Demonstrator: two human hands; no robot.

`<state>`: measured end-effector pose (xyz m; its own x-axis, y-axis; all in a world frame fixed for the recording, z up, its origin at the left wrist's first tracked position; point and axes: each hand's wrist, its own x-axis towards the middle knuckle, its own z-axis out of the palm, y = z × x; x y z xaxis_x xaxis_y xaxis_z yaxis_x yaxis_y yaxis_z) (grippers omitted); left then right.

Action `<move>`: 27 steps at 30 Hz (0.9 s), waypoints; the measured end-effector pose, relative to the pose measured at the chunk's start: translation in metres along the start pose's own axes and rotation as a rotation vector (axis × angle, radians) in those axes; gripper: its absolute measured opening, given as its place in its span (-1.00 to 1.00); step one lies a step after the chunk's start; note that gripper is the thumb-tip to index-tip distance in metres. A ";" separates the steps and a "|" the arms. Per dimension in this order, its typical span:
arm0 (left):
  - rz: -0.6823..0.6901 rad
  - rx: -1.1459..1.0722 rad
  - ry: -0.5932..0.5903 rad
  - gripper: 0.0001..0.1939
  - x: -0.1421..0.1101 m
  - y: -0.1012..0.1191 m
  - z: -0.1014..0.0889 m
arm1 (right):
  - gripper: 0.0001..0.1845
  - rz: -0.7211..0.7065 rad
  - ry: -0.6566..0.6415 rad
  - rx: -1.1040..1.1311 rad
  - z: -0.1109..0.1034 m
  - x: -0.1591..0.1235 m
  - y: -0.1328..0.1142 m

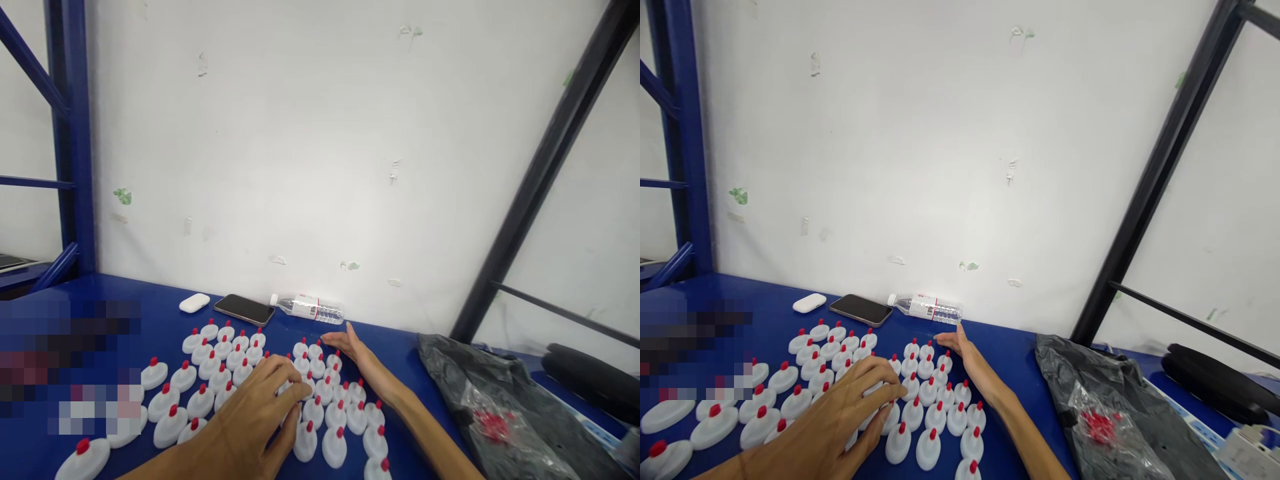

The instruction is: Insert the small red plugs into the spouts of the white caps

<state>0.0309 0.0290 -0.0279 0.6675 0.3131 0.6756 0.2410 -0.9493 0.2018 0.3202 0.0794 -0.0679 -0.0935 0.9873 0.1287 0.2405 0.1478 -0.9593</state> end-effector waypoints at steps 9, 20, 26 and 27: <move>0.020 0.125 0.025 -0.68 -0.002 -0.001 0.001 | -0.29 -0.012 0.011 -0.124 0.001 -0.003 -0.006; -0.011 0.156 0.031 -0.80 -0.003 -0.004 0.011 | -0.30 -0.043 0.004 -0.228 0.004 -0.007 -0.017; 0.034 0.211 0.048 -0.68 -0.009 -0.017 0.022 | -0.32 -0.055 -0.001 -0.244 0.004 -0.007 -0.017; 0.041 0.215 0.043 -0.67 -0.010 -0.019 0.023 | -0.33 -0.055 0.001 -0.247 0.004 -0.007 -0.017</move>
<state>0.0359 0.0446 -0.0555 0.6504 0.2689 0.7104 0.3620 -0.9319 0.0213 0.3127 0.0693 -0.0541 -0.1122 0.9774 0.1793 0.4637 0.2111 -0.8604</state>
